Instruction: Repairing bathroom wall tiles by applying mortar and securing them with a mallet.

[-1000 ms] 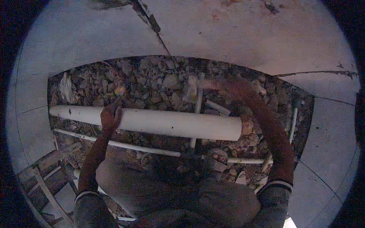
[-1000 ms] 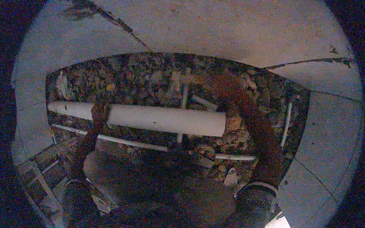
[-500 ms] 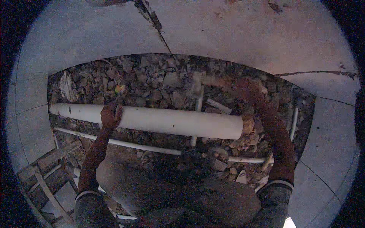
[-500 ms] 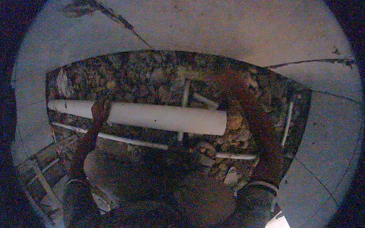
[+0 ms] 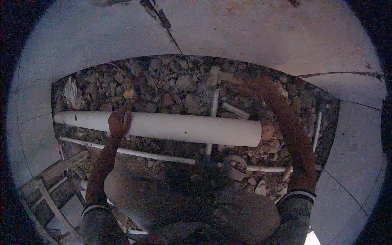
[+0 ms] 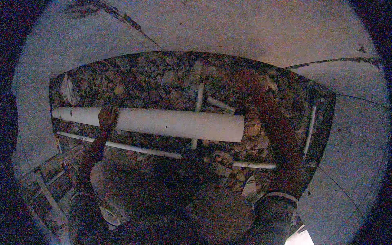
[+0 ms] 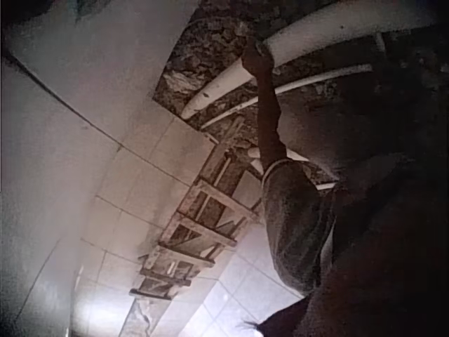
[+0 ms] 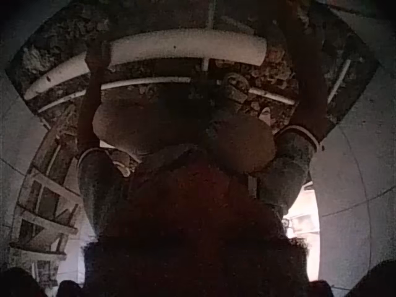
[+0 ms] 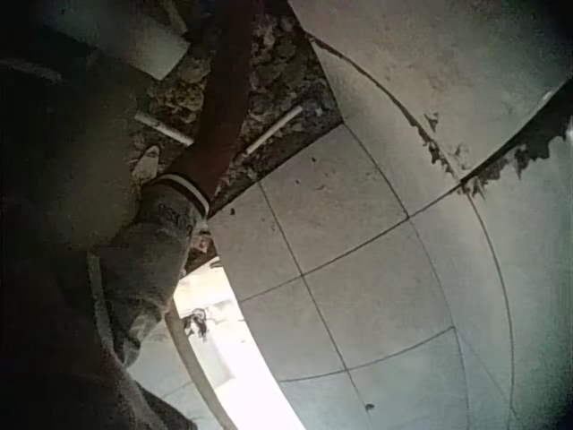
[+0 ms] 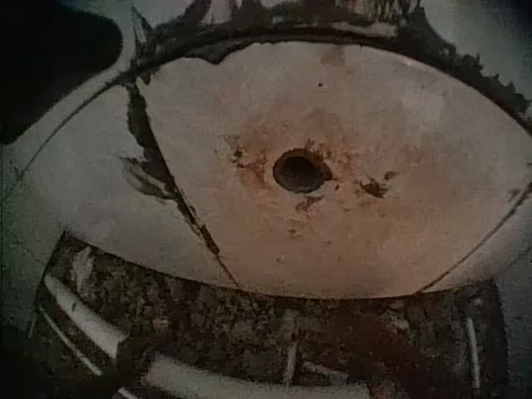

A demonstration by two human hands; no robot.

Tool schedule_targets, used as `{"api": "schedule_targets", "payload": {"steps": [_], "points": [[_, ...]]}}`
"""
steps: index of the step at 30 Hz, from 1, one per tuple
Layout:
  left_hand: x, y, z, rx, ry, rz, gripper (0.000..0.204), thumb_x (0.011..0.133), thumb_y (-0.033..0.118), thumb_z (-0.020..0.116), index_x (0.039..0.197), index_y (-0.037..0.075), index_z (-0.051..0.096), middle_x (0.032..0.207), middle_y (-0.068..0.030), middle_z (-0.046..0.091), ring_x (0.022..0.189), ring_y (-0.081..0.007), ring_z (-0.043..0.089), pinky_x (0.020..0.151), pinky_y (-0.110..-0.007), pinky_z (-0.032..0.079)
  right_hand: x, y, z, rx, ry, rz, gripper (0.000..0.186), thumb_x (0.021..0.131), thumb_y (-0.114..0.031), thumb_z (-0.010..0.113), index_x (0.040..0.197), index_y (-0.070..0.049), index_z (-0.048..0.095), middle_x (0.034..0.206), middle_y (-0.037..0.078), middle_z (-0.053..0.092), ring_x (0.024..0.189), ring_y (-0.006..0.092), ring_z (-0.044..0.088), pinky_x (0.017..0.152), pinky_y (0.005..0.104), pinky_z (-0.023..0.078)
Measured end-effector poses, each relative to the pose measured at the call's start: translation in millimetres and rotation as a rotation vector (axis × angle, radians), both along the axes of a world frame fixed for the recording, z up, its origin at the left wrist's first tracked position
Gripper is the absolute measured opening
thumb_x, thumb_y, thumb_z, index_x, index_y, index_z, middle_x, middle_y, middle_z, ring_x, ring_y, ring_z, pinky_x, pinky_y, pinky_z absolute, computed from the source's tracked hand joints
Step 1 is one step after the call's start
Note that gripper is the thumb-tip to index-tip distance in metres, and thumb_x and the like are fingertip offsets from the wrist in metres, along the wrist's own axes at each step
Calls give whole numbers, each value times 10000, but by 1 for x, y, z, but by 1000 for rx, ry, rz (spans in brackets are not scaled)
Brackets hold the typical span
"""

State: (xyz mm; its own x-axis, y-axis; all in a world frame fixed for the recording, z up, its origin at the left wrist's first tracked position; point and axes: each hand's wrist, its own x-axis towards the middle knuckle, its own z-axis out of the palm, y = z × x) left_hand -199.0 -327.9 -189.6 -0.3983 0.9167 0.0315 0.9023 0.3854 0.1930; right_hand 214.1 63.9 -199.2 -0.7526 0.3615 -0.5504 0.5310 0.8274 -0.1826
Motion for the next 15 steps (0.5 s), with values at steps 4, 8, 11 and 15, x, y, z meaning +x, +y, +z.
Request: {"api": "schedule_targets", "payload": {"steps": [4,8,11,15], "points": [[9,11,7,-21,-15,22,269,871,294,541,1009,77,622,948,-155,652,852,-354,605,769,-456,471,-2,-3,-3,-2,50,-45,632,803,-378,580,1370,-193,367,1157,157,580,969,352,589,839,500,455],[-3,-3,1,26,64,-55,264,863,273,537,965,49,631,882,-155,654,815,-358,610,735,-452,480,16,-29,-17,206,243,-14,636,806,-381,581,1371,-184,364,1136,154,591,941,355,599,815,499,467],[8,7,6,-53,-10,-46,256,856,251,543,984,46,627,853,-162,642,776,-358,600,698,-462,473,72,-34,-35,395,397,-26,639,807,-382,581,1372,-180,362,1125,153,597,926,357,604,802,498,473],[13,7,20,199,-17,-114,259,864,249,534,1011,51,611,778,-181,613,708,-365,573,642,-485,447,90,-42,-15,292,68,-324,676,822,-368,584,1395,-136,310,1140,186,582,952,366,602,823,493,473]]}}
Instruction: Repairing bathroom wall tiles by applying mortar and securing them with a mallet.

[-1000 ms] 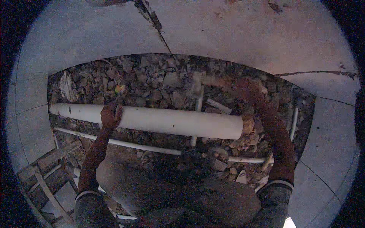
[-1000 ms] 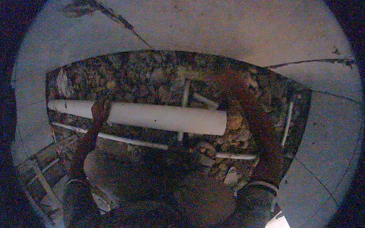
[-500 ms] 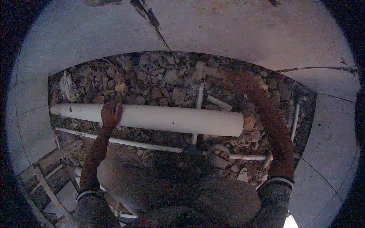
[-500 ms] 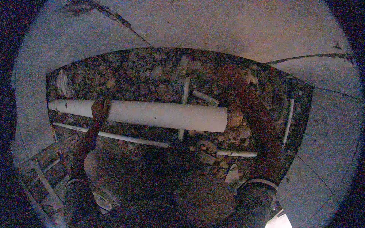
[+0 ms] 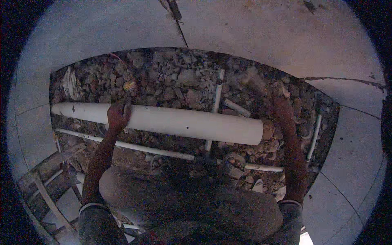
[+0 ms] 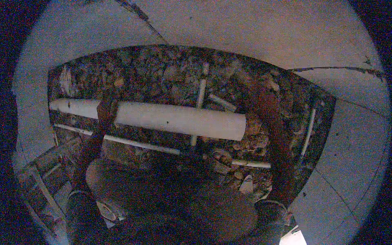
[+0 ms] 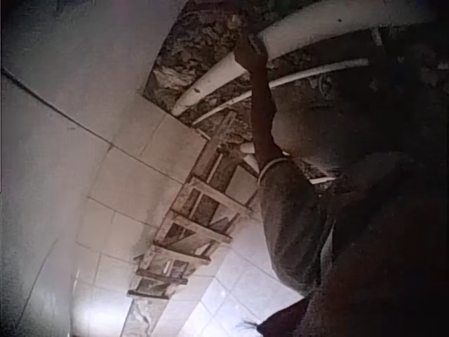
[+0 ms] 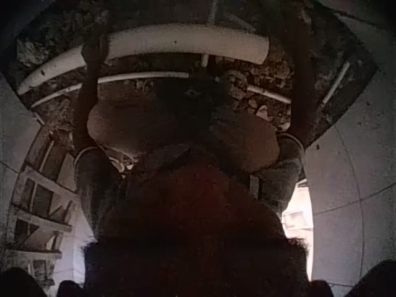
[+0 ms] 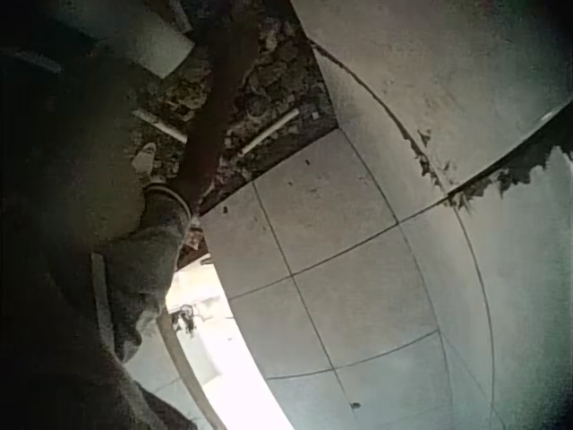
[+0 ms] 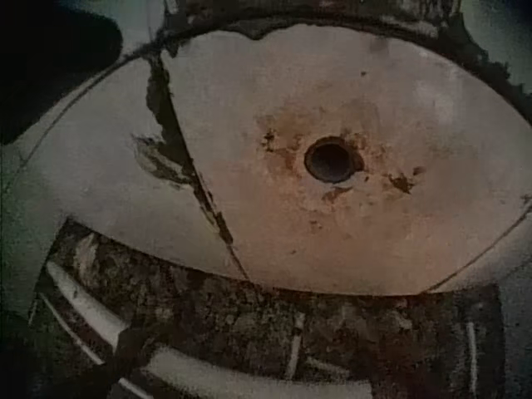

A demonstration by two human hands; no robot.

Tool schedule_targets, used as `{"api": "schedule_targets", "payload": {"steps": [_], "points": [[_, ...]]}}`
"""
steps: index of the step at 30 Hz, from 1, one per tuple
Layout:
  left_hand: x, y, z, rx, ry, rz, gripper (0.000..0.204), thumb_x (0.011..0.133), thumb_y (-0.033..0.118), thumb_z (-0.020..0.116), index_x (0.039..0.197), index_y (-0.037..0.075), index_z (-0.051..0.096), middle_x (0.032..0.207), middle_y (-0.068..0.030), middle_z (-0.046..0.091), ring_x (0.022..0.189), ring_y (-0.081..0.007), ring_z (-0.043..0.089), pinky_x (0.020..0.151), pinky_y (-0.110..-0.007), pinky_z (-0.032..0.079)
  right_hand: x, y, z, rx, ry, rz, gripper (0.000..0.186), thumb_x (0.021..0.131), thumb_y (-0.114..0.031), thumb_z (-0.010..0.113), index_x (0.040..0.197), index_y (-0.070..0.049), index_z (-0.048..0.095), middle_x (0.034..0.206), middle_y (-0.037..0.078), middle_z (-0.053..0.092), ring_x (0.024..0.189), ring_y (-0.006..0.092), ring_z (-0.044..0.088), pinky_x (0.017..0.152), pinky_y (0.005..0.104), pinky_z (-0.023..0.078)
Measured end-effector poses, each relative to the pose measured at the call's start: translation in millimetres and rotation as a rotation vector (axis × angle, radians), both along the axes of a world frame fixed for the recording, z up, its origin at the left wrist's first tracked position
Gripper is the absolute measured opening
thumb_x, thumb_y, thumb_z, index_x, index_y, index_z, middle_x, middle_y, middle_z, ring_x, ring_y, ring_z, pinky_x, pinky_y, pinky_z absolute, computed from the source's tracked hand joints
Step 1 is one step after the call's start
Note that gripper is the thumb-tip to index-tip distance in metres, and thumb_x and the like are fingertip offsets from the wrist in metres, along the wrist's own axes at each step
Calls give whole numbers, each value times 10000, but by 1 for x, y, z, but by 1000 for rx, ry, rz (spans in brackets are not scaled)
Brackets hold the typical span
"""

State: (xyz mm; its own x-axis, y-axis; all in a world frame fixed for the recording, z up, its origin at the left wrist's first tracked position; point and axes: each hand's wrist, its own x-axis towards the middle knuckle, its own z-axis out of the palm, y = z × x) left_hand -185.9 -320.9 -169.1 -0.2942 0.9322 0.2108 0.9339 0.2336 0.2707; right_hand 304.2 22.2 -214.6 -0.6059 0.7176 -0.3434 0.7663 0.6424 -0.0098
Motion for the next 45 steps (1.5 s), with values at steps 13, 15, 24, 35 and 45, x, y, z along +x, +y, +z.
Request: {"api": "schedule_targets", "payload": {"steps": [13,15,24,35,45], "points": [[-31,-23,-52,-46,296,-78,400,896,355,483,1133,52,591,855,-231,628,765,-373,605,703,-464,482,35,5,-46,122,49,-17,746,792,-337,644,1408,-109,290,1287,213,482,1179,351,477,966,482,383],[-15,-2,-32,-500,158,215,397,887,366,504,1119,59,604,862,-225,638,759,-350,625,716,-451,487,36,9,-41,85,72,-27,737,798,-339,638,1407,-109,292,1291,210,478,1186,348,471,969,481,381],[-8,-4,-29,-104,0,84,391,860,371,538,1100,72,615,880,-205,645,796,-337,629,724,-456,497,34,8,-37,-75,168,-18,701,823,-350,612,1405,-111,300,1313,197,463,1217,336,442,980,477,371],[-15,-16,-27,-179,228,142,404,865,394,537,1018,32,629,948,-209,637,815,-369,617,731,-472,495,-114,-38,32,-1036,556,-204,569,900,-329,534,1385,-108,338,1364,141,420,1254,314,402,1019,485,330],[-23,-16,-38,-85,301,42,277,873,268,550,1007,44,642,852,-165,644,769,-335,612,682,-450,491,-249,-43,-10,-1303,1554,-1326,423,928,-126,421,1327,-18,331,1280,170,421,1075,280,530,977,425,438]]}}
